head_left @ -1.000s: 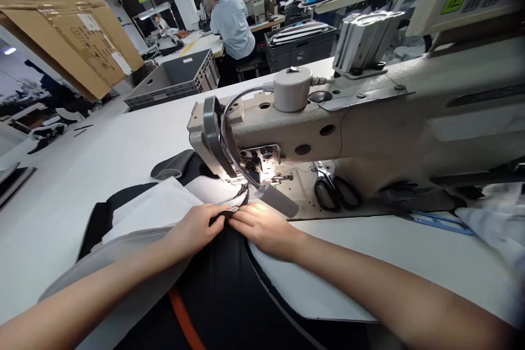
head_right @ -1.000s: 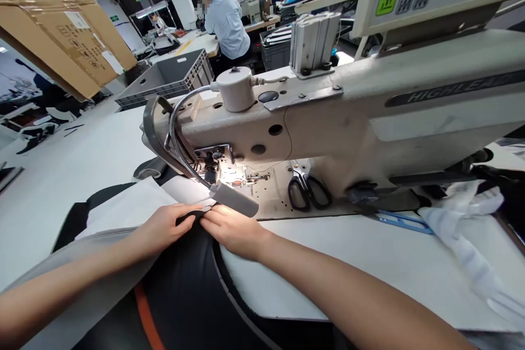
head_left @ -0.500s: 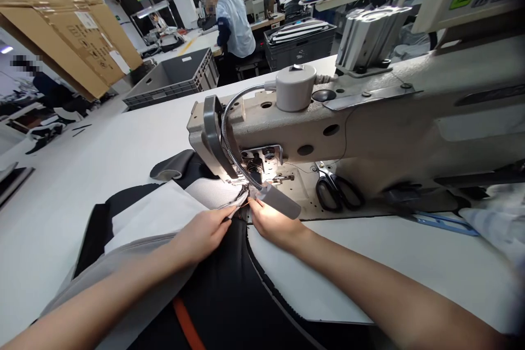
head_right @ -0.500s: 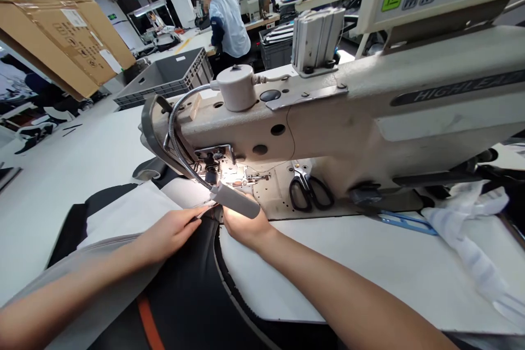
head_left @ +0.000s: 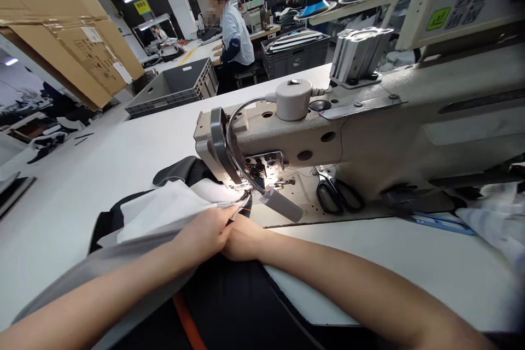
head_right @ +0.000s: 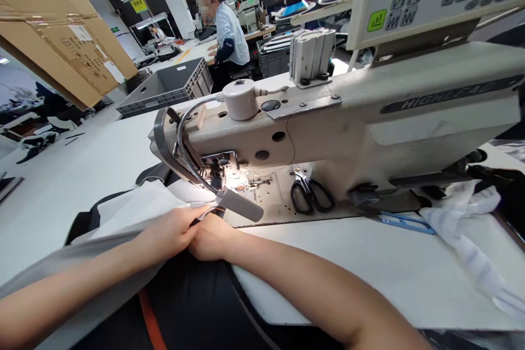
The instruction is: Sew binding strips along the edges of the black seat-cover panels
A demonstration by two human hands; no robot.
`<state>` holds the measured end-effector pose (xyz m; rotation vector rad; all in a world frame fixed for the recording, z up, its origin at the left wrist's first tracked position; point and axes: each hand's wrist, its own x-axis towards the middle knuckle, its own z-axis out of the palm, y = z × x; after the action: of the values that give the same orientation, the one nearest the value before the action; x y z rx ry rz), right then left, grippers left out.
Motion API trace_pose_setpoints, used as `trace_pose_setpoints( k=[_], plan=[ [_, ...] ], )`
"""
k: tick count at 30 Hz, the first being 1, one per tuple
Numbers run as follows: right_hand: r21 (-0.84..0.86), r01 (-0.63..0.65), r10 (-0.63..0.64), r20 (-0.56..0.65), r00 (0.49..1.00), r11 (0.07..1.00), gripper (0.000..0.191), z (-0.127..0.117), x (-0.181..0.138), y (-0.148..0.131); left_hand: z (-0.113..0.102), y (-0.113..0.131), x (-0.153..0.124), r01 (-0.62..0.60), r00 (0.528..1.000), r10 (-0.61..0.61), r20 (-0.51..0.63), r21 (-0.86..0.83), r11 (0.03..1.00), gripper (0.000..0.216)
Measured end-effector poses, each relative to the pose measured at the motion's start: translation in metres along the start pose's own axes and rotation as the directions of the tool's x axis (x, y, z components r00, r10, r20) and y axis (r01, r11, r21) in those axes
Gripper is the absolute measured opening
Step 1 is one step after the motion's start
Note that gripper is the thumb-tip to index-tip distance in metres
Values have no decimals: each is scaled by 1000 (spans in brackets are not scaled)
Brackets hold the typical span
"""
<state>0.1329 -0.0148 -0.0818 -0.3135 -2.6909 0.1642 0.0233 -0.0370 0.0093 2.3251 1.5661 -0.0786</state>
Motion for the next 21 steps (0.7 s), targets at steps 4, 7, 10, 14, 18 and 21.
trace_pose_setpoints(
  k=[4, 7, 10, 14, 18, 21],
  plan=[
    [5, -78, 78, -146, 986, 997, 23, -26, -59, 4, 25, -6, -11, -23, 997, 0, -77, -296, 955, 45],
    [-7, -314, 304, -226, 925, 949, 30, -43, -80, 12, 38, -8, -18, -41, 991, -2, -133, -316, 948, 46],
    [-73, -393, 370, -218, 903, 917, 27, -44, -77, 20, 35, -7, -20, 10, 993, -50, -111, -340, 940, 47],
    [-129, -457, 428, -198, 882, 880, 29, -29, -66, 24, 24, -3, -11, 58, 997, -72, -39, -287, 956, 51],
    [-113, -511, 486, -195, 852, 852, 21, -28, -75, 21, 29, 0, 0, -13, 996, 17, 86, -39, 999, 63],
    [-82, -410, 395, -152, 906, 908, 21, -44, -92, 10, 31, 0, 4, 2, 986, -6, 166, 28, 1000, 65]
  ],
)
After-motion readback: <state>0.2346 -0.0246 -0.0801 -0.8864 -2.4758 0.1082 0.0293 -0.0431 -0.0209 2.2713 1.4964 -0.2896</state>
